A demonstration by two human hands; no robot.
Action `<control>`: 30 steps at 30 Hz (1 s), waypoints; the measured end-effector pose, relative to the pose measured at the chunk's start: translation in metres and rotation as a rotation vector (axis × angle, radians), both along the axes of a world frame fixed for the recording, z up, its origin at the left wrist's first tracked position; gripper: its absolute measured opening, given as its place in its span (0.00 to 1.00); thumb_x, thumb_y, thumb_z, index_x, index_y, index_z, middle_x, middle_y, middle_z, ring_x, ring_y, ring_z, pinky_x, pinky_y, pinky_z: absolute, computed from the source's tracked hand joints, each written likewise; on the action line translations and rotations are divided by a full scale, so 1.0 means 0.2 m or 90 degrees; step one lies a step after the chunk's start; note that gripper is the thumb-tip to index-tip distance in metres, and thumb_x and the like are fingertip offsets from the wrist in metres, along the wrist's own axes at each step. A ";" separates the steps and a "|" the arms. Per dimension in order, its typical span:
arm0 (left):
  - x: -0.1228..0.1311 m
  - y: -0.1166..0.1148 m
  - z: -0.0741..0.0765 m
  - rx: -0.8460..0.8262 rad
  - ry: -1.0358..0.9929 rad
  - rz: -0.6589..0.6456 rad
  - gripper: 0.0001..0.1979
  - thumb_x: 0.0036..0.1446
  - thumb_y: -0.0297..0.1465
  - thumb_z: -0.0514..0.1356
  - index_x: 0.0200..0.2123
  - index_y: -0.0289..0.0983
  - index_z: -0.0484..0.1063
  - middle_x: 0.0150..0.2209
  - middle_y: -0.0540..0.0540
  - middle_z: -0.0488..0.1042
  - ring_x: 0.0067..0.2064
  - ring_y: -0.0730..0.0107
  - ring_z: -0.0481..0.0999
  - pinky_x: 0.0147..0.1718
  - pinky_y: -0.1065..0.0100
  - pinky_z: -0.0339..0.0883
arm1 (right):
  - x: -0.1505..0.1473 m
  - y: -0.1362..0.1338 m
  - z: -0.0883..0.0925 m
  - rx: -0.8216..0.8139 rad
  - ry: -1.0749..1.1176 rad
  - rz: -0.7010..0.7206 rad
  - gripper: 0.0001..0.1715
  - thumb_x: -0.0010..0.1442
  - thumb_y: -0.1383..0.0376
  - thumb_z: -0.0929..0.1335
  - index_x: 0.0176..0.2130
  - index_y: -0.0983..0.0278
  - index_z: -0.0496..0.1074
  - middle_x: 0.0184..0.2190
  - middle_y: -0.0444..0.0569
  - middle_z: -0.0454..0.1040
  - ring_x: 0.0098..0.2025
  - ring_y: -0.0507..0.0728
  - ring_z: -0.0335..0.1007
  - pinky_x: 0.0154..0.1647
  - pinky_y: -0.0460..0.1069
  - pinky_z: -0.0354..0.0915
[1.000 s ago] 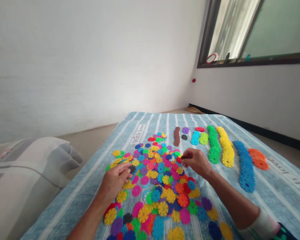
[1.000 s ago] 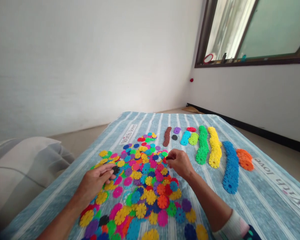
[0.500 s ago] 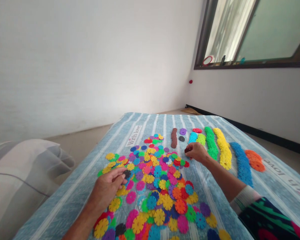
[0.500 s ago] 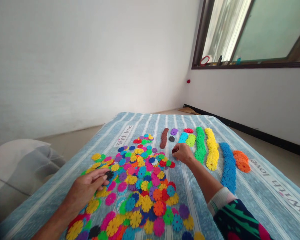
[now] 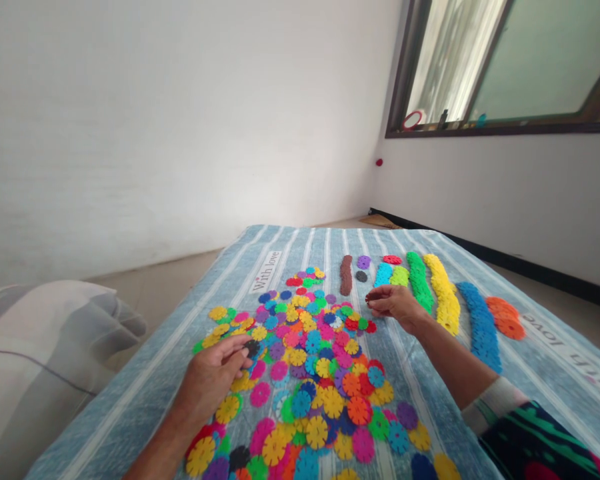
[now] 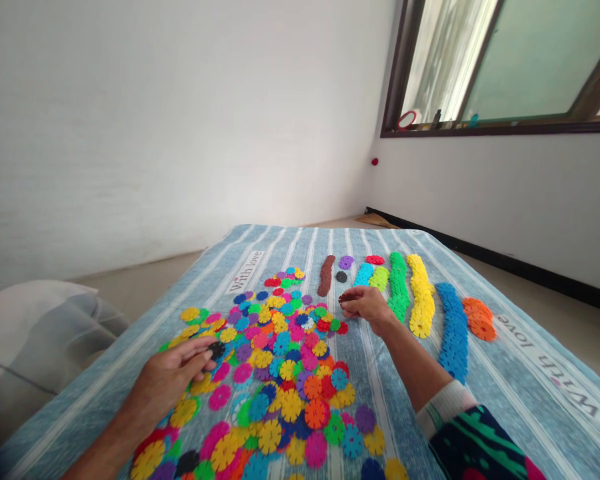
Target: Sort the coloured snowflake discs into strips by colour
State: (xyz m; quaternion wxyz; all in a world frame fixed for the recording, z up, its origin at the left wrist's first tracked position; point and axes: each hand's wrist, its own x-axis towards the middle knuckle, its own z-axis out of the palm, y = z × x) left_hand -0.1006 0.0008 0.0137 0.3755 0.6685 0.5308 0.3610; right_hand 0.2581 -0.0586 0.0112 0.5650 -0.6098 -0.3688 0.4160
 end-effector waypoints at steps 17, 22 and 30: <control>0.01 -0.02 0.01 0.041 -0.001 0.002 0.21 0.44 0.41 0.60 0.39 0.34 0.77 0.22 0.47 0.77 0.22 0.67 0.75 0.23 0.67 0.72 | -0.08 -0.21 0.01 0.057 0.206 0.073 0.16 0.39 0.64 0.77 0.31 0.65 0.75 0.30 0.47 0.77 0.27 0.53 0.73 0.35 0.51 0.70; 0.03 -0.04 0.01 0.041 0.018 -0.005 0.21 0.44 0.42 0.61 0.39 0.36 0.78 0.22 0.48 0.77 0.23 0.67 0.75 0.25 0.68 0.73 | -0.07 -0.29 -0.06 0.062 0.219 0.036 0.16 0.40 0.62 0.77 0.31 0.65 0.75 0.28 0.45 0.76 0.24 0.50 0.71 0.32 0.49 0.68; 0.08 -0.10 0.04 -0.009 -0.012 -0.030 0.18 0.42 0.40 0.64 0.36 0.38 0.78 0.27 0.46 0.79 0.29 0.62 0.78 0.27 0.67 0.73 | -0.09 -0.31 -0.08 0.089 0.206 0.048 0.16 0.41 0.62 0.76 0.32 0.64 0.74 0.28 0.44 0.76 0.23 0.49 0.69 0.29 0.46 0.65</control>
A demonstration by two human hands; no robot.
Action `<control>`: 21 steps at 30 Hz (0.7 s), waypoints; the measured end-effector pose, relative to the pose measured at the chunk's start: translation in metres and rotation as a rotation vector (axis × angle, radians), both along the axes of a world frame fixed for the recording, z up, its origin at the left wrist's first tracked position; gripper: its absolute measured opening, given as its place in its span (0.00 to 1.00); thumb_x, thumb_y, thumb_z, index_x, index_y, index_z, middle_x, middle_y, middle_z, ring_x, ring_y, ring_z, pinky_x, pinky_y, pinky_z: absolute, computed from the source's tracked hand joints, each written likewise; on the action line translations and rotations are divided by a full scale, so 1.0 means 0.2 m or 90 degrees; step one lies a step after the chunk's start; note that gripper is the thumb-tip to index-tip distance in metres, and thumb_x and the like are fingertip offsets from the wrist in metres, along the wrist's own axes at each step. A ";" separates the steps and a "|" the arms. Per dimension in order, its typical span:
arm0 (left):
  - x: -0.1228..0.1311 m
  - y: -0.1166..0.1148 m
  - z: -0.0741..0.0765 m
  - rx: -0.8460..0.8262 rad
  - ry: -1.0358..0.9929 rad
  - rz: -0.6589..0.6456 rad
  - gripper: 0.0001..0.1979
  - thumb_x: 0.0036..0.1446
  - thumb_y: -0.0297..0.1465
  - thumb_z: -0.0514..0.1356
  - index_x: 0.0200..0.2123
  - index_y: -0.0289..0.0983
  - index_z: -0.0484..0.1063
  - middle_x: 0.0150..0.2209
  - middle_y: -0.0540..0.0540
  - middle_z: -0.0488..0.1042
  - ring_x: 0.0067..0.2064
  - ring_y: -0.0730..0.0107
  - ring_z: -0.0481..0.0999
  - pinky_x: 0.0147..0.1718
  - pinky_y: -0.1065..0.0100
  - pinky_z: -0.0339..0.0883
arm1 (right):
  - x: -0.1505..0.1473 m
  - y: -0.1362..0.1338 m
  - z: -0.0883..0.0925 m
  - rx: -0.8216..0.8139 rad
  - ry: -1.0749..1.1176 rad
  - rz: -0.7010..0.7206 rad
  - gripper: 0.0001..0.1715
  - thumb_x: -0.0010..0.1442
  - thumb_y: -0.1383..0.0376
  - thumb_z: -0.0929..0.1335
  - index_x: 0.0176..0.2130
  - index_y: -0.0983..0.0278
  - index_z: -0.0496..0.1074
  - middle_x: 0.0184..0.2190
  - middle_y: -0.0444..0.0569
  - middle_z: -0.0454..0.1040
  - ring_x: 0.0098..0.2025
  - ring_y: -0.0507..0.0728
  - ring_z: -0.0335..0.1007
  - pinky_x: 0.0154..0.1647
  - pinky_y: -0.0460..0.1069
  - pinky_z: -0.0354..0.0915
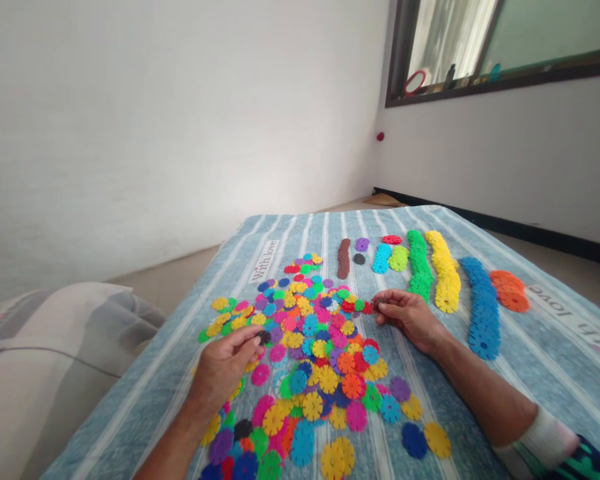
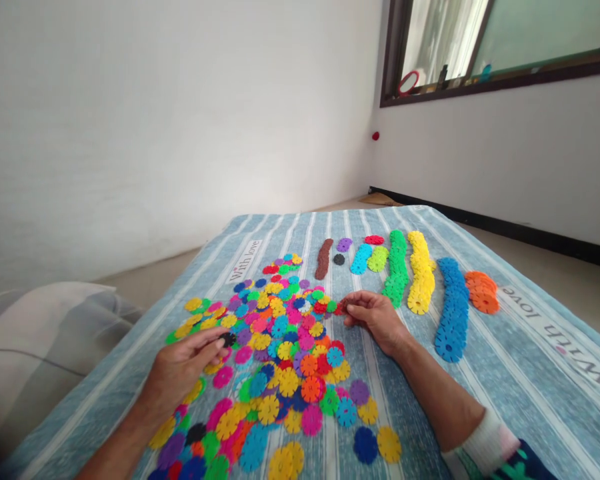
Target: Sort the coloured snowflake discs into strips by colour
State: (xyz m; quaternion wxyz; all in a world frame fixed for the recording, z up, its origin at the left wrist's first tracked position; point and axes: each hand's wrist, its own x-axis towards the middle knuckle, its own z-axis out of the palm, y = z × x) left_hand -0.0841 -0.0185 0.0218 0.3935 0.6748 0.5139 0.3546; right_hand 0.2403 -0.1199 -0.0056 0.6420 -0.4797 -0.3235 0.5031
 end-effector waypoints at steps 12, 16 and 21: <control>0.12 -0.04 0.02 -0.005 0.069 -0.041 0.18 0.46 0.34 0.58 0.40 0.35 0.77 0.22 0.49 0.77 0.23 0.68 0.73 0.24 0.69 0.69 | 0.00 0.00 -0.02 0.007 -0.009 0.041 0.15 0.43 0.61 0.76 0.32 0.64 0.74 0.26 0.42 0.75 0.23 0.48 0.67 0.27 0.45 0.61; 0.19 -0.01 0.05 0.002 0.103 -0.078 0.18 0.47 0.33 0.55 0.41 0.34 0.77 0.22 0.49 0.76 0.23 0.69 0.74 0.23 0.71 0.67 | -0.02 0.01 -0.01 0.011 -0.044 0.043 0.13 0.44 0.61 0.75 0.32 0.64 0.75 0.26 0.42 0.74 0.22 0.47 0.66 0.26 0.44 0.60; 0.43 0.08 0.12 0.080 0.125 -0.159 0.15 0.49 0.30 0.54 0.38 0.36 0.77 0.26 0.50 0.77 0.27 0.70 0.75 0.28 0.72 0.67 | -0.03 0.02 -0.01 0.019 -0.072 0.041 0.11 0.46 0.62 0.73 0.32 0.64 0.75 0.25 0.41 0.74 0.22 0.47 0.65 0.26 0.44 0.58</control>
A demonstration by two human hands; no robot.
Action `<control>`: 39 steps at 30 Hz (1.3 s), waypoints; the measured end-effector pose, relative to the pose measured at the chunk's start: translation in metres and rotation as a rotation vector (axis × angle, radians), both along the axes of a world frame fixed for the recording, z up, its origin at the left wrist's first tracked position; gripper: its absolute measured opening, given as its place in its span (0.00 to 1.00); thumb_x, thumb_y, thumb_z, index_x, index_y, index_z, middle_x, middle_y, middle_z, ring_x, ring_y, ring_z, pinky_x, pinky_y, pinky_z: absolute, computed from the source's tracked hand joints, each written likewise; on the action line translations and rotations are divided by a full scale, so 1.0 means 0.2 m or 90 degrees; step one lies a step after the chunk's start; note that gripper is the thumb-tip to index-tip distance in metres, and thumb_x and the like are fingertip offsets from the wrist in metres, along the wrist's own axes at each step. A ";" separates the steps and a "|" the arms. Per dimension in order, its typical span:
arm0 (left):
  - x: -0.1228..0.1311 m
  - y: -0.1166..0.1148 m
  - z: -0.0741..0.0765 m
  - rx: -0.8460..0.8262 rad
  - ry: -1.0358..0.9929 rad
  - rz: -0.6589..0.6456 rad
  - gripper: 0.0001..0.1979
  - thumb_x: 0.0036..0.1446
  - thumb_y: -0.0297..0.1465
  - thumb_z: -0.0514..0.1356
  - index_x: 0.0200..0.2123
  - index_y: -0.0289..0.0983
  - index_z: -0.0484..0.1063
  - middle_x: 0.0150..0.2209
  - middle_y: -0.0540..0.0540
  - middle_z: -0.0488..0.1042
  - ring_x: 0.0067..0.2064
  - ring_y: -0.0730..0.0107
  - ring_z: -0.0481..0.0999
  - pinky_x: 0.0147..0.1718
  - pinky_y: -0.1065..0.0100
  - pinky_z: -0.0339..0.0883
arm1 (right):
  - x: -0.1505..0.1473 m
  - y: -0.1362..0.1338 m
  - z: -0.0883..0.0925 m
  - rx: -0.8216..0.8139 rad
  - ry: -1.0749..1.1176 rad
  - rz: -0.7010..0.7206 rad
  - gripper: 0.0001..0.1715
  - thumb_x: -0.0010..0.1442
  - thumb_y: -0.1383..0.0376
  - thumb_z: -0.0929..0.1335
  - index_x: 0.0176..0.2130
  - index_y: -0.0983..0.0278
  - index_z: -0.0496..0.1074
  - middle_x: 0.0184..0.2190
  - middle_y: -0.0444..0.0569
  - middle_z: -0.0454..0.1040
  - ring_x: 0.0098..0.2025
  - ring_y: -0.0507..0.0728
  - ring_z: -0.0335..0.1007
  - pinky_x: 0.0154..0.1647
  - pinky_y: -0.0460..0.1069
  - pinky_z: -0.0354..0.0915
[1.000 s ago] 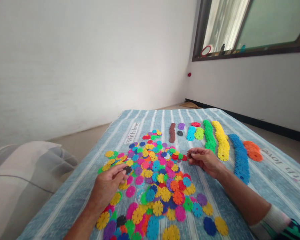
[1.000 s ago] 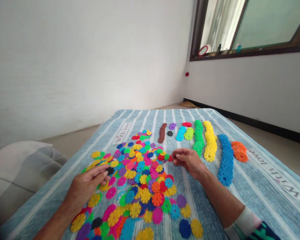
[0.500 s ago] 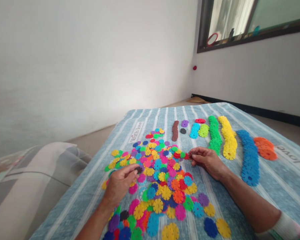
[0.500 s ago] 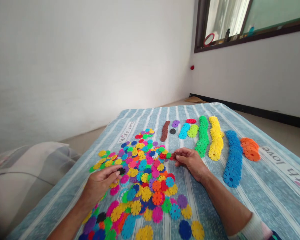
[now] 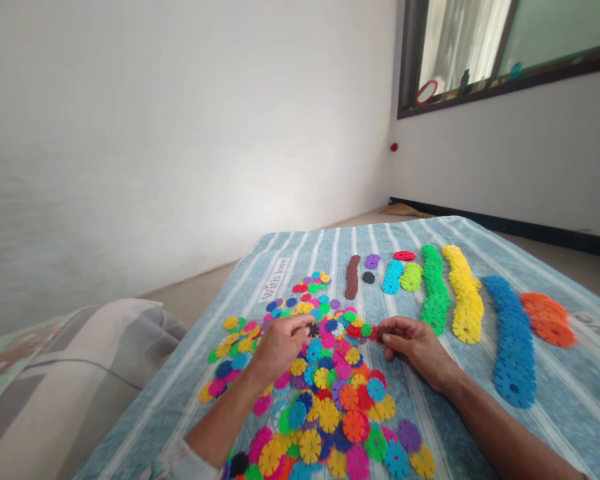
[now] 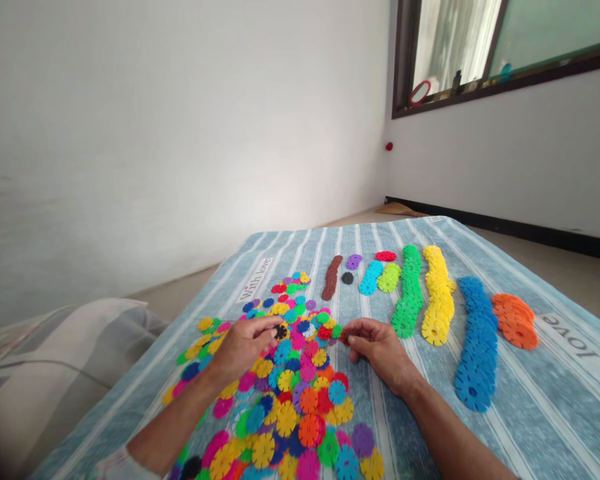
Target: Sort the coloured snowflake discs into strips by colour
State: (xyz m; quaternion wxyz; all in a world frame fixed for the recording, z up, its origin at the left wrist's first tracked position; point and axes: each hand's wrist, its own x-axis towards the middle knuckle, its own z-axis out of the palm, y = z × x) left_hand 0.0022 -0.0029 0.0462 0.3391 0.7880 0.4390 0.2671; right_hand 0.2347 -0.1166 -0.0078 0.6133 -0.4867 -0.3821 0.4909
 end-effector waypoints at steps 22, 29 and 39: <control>0.99 0.43 -0.11 0.317 0.283 -0.157 0.16 0.49 0.18 0.53 0.34 0.38 0.78 0.38 0.44 0.78 0.55 0.63 0.68 0.51 0.68 0.62 | -0.02 0.05 0.00 0.016 -0.006 -0.007 0.08 0.47 0.64 0.71 0.30 0.66 0.74 0.23 0.41 0.72 0.19 0.46 0.64 0.22 0.43 0.55; 0.94 0.44 -0.03 0.362 0.293 -0.122 0.14 0.53 0.22 0.53 0.37 0.37 0.77 0.41 0.41 0.74 0.44 0.61 0.75 0.41 0.67 0.66 | -0.02 0.04 0.01 0.014 -0.010 -0.008 0.08 0.47 0.63 0.71 0.30 0.65 0.74 0.24 0.42 0.72 0.19 0.46 0.64 0.22 0.43 0.55; 0.35 0.16 0.02 0.330 0.367 -0.144 0.09 0.58 0.30 0.54 0.30 0.37 0.73 0.34 0.44 0.74 0.41 0.63 0.73 0.42 0.67 0.65 | -0.02 0.01 -0.01 -0.010 -0.056 -0.015 0.12 0.47 0.59 0.72 0.33 0.64 0.76 0.27 0.44 0.75 0.22 0.49 0.65 0.25 0.45 0.60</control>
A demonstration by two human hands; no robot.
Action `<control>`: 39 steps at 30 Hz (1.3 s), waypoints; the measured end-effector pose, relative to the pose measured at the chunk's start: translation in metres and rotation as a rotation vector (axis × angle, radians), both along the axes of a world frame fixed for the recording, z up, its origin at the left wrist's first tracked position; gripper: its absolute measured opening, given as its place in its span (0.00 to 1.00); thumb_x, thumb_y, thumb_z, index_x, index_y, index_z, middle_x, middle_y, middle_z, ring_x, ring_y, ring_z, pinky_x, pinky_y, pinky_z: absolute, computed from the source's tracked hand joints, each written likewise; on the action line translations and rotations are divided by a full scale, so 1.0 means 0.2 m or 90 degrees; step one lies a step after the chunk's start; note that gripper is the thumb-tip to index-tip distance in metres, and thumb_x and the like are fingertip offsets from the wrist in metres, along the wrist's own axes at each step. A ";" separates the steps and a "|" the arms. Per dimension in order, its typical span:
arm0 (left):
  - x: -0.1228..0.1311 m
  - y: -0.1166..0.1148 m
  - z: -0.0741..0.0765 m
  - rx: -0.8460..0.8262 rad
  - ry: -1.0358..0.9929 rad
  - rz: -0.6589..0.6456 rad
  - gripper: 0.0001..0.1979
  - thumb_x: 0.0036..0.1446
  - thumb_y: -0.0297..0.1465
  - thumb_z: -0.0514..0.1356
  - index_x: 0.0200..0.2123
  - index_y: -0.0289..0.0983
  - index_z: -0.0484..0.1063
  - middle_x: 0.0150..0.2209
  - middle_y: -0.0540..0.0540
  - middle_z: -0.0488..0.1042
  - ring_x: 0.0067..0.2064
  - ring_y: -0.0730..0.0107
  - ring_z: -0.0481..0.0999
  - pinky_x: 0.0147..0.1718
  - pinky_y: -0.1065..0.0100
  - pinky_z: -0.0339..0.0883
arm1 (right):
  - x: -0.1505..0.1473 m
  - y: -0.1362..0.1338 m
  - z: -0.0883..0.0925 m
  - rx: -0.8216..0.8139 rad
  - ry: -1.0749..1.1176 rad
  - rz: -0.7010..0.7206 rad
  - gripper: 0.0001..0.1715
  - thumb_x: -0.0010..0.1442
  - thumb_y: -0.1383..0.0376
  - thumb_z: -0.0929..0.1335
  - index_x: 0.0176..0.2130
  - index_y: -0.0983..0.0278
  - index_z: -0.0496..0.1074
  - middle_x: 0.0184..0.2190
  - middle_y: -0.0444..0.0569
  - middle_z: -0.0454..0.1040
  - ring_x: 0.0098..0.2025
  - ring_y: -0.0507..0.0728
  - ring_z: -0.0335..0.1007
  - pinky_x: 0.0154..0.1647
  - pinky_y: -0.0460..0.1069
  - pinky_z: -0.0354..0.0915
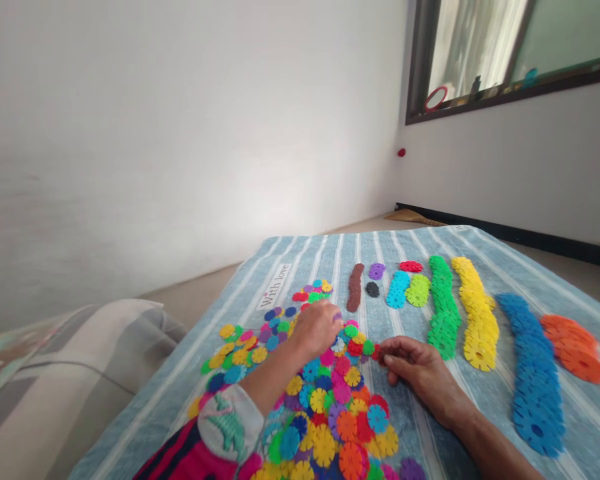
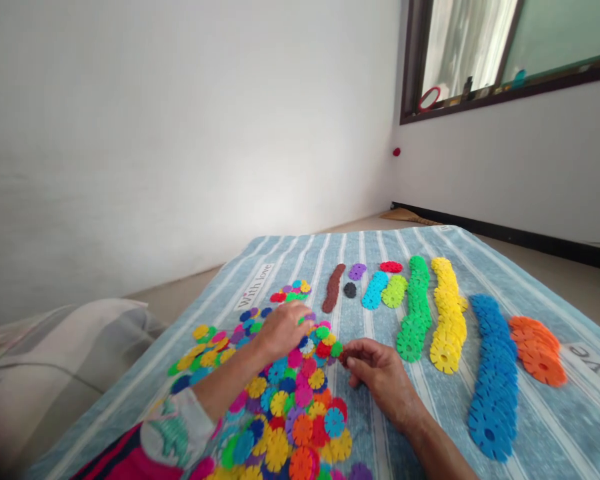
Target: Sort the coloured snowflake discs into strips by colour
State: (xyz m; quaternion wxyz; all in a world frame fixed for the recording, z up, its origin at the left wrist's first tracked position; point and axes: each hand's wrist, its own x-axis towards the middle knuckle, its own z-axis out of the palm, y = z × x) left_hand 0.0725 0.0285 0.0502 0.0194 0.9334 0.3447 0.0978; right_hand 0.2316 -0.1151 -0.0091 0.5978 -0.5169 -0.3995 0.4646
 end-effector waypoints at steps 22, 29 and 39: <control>-0.45 -0.28 -0.10 -0.030 0.045 0.104 0.19 0.60 0.40 0.54 0.54 0.42 0.65 0.60 0.42 0.62 0.62 0.53 0.57 0.58 0.45 0.50 | 0.00 -0.04 0.02 -0.057 -0.035 -0.023 0.19 0.42 0.54 0.74 0.32 0.63 0.76 0.27 0.46 0.75 0.23 0.51 0.66 0.28 0.47 0.64; -0.51 -0.27 -0.11 0.017 0.085 0.136 0.16 0.60 0.41 0.54 0.47 0.41 0.69 0.54 0.42 0.68 0.58 0.51 0.62 0.57 0.40 0.46 | 0.00 -0.05 0.01 -0.052 -0.060 -0.012 0.18 0.45 0.54 0.73 0.33 0.62 0.77 0.26 0.46 0.75 0.24 0.52 0.66 0.28 0.47 0.64; -0.45 -0.19 -0.07 -0.054 0.047 0.120 0.16 0.60 0.36 0.54 0.51 0.42 0.66 0.60 0.43 0.62 0.61 0.54 0.58 0.58 0.42 0.47 | 0.00 -0.04 0.02 -0.053 -0.058 -0.016 0.17 0.45 0.55 0.73 0.33 0.62 0.77 0.24 0.44 0.74 0.23 0.52 0.65 0.28 0.47 0.63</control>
